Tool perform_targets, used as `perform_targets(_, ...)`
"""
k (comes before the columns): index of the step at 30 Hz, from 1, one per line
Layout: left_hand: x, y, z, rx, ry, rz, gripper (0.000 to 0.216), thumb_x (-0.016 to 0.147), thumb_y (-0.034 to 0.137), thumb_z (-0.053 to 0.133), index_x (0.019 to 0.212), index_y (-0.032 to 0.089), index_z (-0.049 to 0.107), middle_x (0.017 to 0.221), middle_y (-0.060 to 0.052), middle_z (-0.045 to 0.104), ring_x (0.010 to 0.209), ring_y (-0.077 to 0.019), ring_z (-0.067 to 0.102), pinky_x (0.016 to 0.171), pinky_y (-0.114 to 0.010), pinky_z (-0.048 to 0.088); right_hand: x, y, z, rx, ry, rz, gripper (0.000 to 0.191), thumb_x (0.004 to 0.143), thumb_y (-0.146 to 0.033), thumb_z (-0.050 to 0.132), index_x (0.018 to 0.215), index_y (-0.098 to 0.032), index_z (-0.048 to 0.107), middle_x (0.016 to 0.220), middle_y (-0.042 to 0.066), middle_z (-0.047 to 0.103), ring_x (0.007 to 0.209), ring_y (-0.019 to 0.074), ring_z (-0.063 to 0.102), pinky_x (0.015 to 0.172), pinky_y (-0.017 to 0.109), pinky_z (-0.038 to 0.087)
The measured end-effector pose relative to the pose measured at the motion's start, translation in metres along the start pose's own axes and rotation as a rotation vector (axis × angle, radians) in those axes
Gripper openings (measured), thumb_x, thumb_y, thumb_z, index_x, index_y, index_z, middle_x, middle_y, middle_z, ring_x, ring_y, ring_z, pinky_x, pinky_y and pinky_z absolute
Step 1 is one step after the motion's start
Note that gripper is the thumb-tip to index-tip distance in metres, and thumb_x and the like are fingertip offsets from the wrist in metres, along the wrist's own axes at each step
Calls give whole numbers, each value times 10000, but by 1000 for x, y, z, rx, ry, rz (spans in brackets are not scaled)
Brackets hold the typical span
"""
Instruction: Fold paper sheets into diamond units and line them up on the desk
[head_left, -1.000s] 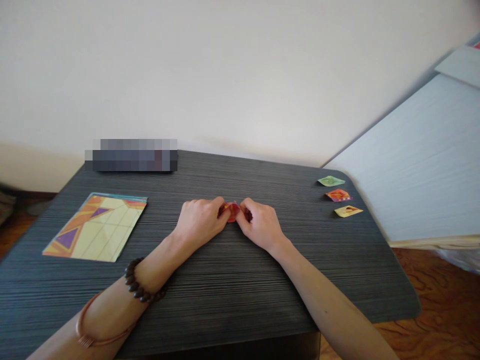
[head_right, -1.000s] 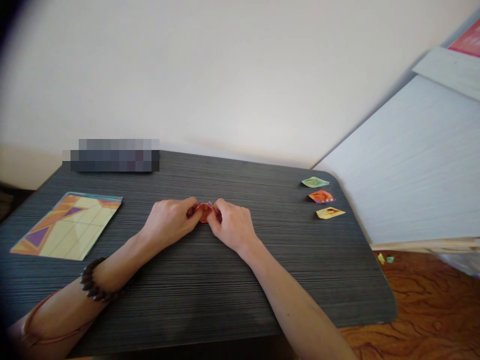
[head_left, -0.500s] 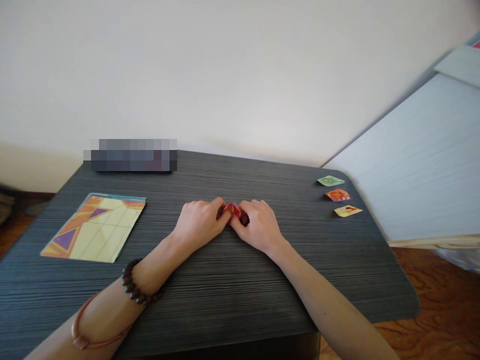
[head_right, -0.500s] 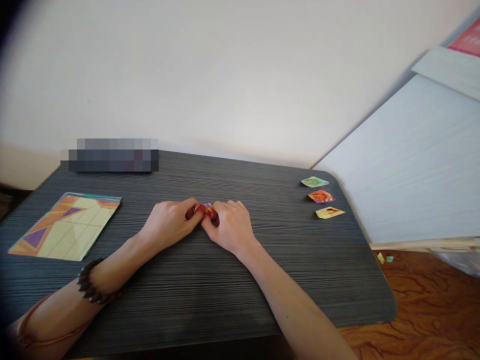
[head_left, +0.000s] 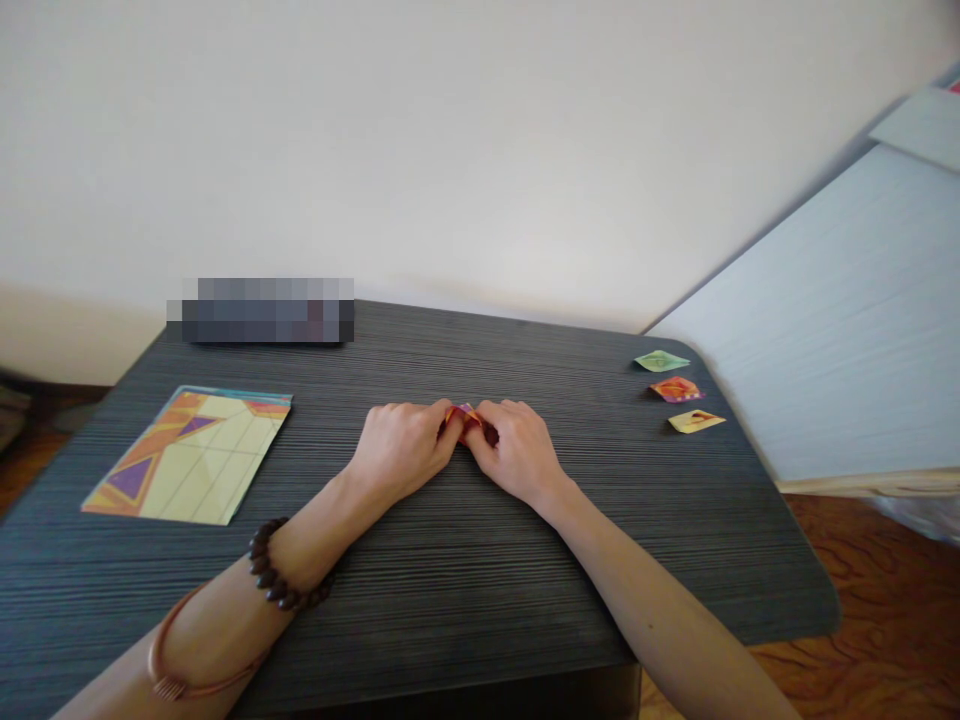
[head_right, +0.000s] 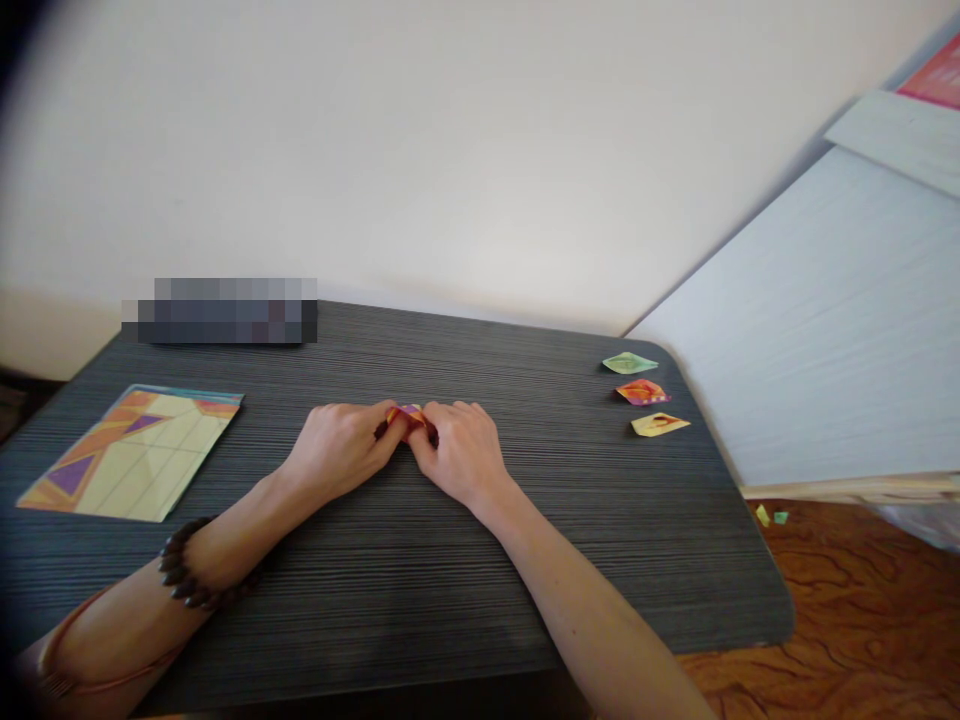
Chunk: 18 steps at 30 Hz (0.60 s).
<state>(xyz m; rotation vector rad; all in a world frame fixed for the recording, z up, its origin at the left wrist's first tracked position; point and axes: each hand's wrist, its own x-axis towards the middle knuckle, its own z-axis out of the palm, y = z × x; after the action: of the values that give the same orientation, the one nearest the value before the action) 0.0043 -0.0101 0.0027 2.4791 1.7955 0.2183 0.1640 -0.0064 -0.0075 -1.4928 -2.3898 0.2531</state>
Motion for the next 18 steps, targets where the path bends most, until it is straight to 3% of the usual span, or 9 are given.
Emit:
perform_targets(9, 3, -2, 2, -6, 9, -19, 410, 895, 403, 343, 737, 182, 651, 640, -73, 682, 582, -220, 632, 511, -273, 340, -1, 1, 3, -32, 17, 23, 290, 892, -303, 429, 642, -189, 522, 588, 5, 549, 587, 139, 472, 609, 271, 289)
perform_targets(18, 0, -2, 4, 9, 15, 7, 480, 923, 416, 270, 765, 181, 658, 669, -84, 693, 575, -206, 629, 518, -271, 342, 0, 1, 3, -35, 18, 28, 297, 881, -304, 457, 617, -190, 532, 554, 0, 529, 565, 134, 453, 599, 272, 276)
